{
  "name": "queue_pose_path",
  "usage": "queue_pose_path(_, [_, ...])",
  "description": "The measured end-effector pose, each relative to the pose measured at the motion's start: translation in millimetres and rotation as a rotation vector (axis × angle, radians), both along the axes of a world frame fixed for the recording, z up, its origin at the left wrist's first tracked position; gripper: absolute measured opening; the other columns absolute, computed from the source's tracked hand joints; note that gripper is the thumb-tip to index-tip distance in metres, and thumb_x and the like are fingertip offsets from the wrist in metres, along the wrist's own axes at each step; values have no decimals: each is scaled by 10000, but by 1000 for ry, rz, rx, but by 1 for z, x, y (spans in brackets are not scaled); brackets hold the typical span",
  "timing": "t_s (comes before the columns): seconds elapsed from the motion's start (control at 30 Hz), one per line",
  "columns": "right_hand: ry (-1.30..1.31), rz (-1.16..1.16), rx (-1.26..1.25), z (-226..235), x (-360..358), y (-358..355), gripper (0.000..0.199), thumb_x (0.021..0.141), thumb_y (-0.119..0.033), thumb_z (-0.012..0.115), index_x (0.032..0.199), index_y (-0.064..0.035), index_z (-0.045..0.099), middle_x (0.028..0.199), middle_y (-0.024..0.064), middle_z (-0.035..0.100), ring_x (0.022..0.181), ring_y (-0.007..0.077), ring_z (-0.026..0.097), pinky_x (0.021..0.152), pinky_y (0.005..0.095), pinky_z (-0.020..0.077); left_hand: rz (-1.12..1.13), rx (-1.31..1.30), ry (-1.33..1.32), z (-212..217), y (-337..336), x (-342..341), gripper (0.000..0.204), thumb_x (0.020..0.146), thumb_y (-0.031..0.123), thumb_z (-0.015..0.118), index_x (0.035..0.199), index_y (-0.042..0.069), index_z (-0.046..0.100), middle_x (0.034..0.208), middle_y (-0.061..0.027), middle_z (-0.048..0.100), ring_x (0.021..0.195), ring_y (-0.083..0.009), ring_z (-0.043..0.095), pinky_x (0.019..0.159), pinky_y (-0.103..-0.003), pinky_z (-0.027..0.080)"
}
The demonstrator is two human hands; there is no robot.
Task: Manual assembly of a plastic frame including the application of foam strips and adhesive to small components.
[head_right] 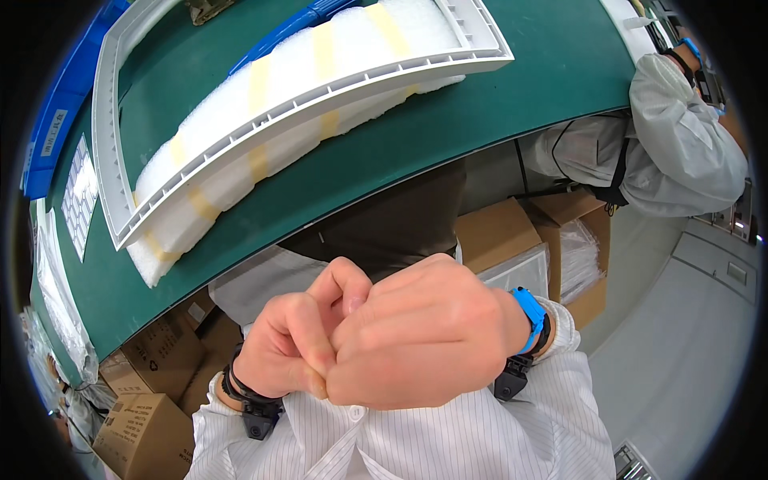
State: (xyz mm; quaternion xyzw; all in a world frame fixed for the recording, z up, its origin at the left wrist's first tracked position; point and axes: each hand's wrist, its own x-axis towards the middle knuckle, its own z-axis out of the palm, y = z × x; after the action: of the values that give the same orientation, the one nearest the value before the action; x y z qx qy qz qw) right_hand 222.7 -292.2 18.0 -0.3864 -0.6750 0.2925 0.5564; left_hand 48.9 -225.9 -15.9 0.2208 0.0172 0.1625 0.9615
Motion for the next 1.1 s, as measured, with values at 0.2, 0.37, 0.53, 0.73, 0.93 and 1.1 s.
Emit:
queue_pose_path(0.2, [26, -30, 10, 1, -4, 1, 129, 655, 24, 696, 765, -36, 669, 704, 47, 599, 553, 153, 572, 455, 231, 440, 0, 28, -8, 1, 2, 0, 169, 815, 84, 777, 927, 110, 653, 1184, -105, 421, 1132, -222, 388, 1069, -416, 255])
queue_pose_path(0.37, [3, 0, 50, 1, 0, 2, 125, 662, 33, 689, 773, -21, 665, 707, 57, 604, 563, 150, 585, 461, 235, 448, -2, -7, 9, 1, -1, 0, 170, 814, 76, 776, 927, 111, 654, 1182, -105, 427, 1132, -218, 393, 1063, -413, 264])
queue_pose_path(0.53, [53, 27, 83, -1, -2, 4, 108, 672, 12, 677, 776, -13, 660, 721, 72, 613, 586, 162, 605, 464, 237, 454, 9, 3, 2, 2, 0, 1, 153, 818, 62, 768, 914, 112, 660, 1159, -107, 448, 1133, -218, 398, 1058, -419, 275])
queue_pose_path(0.73, [34, -7, 36, -1, -2, 1, 127, 663, 24, 691, 781, -13, 663, 724, 71, 619, 589, 167, 608, 471, 238, 464, 46, 53, 17, 3, 1, 1, 157, 808, 80, 781, 911, 104, 665, 1140, -108, 463, 1123, -231, 409, 1054, -436, 285])
queue_pose_path(0.93, [23, -18, -23, 5, -4, 3, 132, 657, 52, 686, 765, -19, 660, 712, 66, 620, 579, 167, 609, 479, 232, 471, 92, 110, 5, 0, 1, 2, 177, 784, 104, 804, 905, 101, 674, 1122, -111, 479, 1096, -244, 433, 1041, -438, 304])
queue_pose_path(1.1, [54, -18, 20, 1, -4, 5, 149, 642, 64, 693, 759, -23, 659, 718, 68, 625, 575, 165, 607, 478, 233, 475, 129, 142, 43, 1, 1, -1, 168, 779, 116, 808, 904, 102, 696, 1123, -115, 483, 1081, -244, 447, 1028, -424, 316])
